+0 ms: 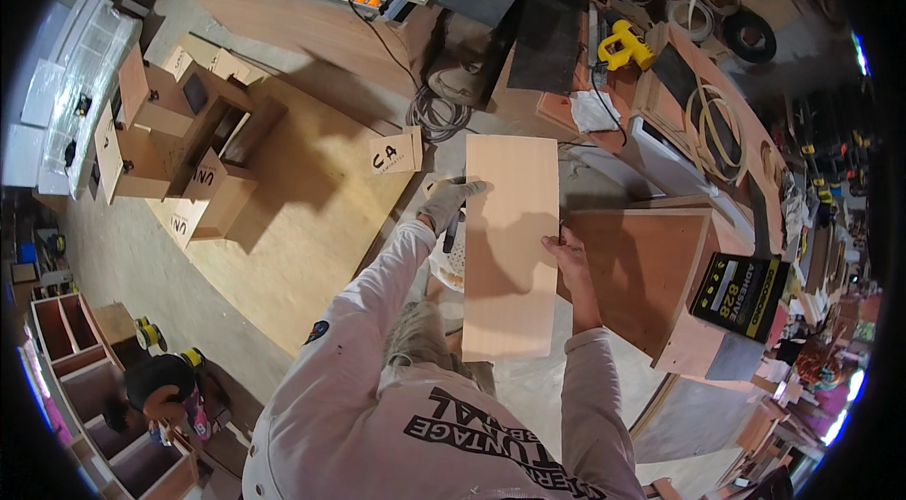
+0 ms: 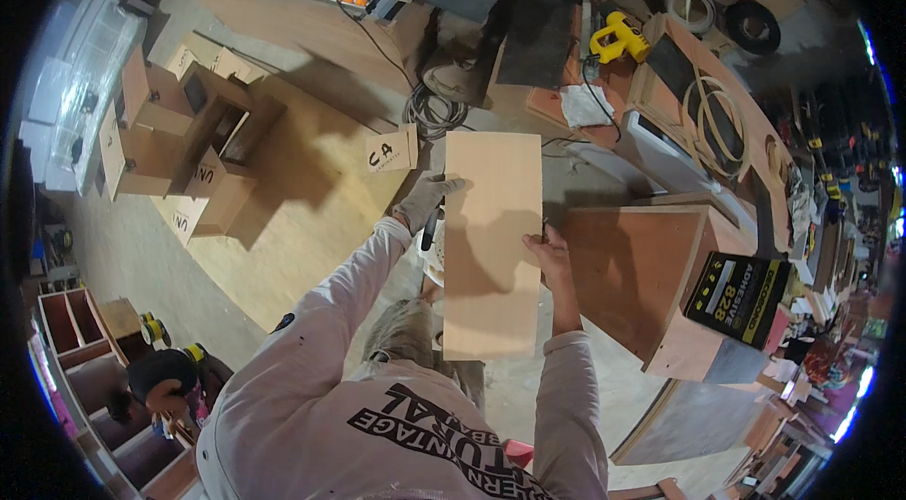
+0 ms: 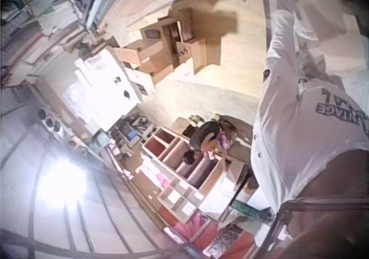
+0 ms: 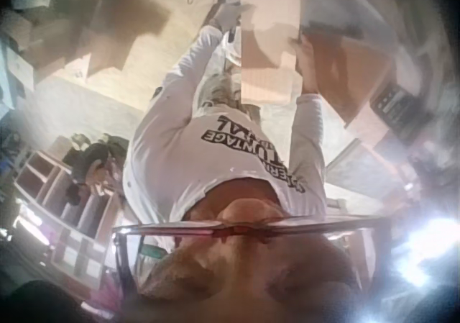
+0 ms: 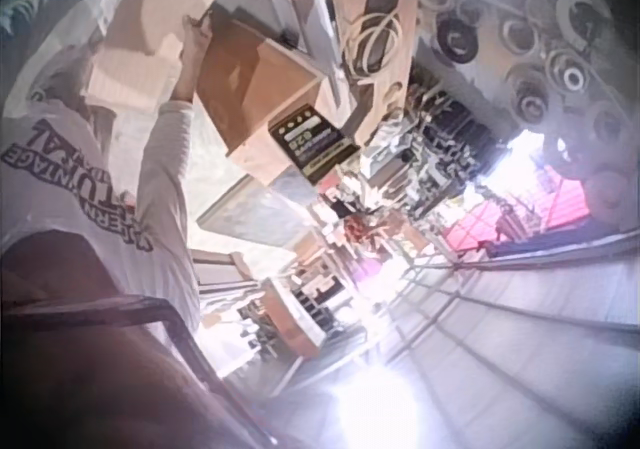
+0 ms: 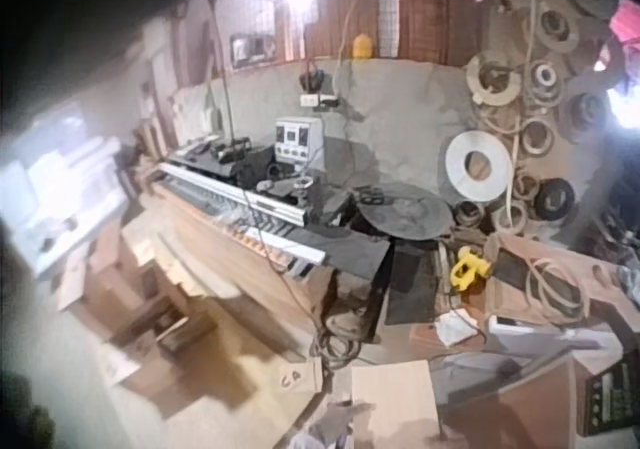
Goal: The person assembles small wooden boxes by peeling protective film, applying hot glue to edges, and joining panels. They use a yellow glue gun and a scraper to smooth surfaces, working on multiple box units in a cluttered workshop.
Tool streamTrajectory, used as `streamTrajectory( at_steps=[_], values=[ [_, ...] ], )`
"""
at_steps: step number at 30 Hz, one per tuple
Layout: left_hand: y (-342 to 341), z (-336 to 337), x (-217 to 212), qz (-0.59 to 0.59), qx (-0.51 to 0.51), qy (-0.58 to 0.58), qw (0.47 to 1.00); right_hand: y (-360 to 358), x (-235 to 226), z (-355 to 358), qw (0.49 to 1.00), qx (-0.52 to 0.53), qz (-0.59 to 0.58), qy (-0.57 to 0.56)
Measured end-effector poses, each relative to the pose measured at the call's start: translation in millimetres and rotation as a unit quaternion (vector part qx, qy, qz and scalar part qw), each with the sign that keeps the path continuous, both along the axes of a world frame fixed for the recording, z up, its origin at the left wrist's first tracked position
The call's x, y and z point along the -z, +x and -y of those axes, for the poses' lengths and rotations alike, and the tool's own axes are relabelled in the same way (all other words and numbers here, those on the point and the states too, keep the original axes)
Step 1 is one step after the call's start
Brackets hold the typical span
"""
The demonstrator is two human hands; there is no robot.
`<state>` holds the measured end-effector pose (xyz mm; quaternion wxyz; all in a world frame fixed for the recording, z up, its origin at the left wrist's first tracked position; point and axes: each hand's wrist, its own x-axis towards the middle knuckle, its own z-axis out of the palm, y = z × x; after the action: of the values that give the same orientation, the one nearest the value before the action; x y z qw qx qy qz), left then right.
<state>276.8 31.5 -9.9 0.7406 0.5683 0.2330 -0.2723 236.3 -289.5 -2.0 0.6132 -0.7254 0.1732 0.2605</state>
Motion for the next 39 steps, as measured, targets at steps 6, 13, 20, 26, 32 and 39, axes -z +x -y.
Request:
streamTrajectory(
  at_steps=[6, 13, 20, 26, 32, 39],
  values=[
    [-9, 8, 16, -0.009, -0.047, -0.008, 0.999, 36, 9, -16, 0.996, 0.023, -0.003, 0.081],
    [-21, 17, -26, 0.071, -0.053, 0.001, 0.996, 54, -17, -26, 0.999, 0.028, 0.028, -0.015],
    [-33, 39, -144, 0.191, -0.004, 0.179, 0.965, 42, -83, 34, 0.993, 0.083, 0.074, 0.036],
    [-67, 60, -169, 0.257, 0.049, 0.28, 0.924, 18, -57, 73, 0.976, 0.051, 0.093, 0.189],
    [-87, 51, -118, 0.238, 0.071, 0.285, 0.926, -10, -21, 57, 0.99, 0.044, 0.076, 0.108],
    [-164, 56, -86, 0.202, 0.11, 0.311, 0.922, -83, 6, 72, 0.995, -0.029, 0.074, 0.055]
  ],
)
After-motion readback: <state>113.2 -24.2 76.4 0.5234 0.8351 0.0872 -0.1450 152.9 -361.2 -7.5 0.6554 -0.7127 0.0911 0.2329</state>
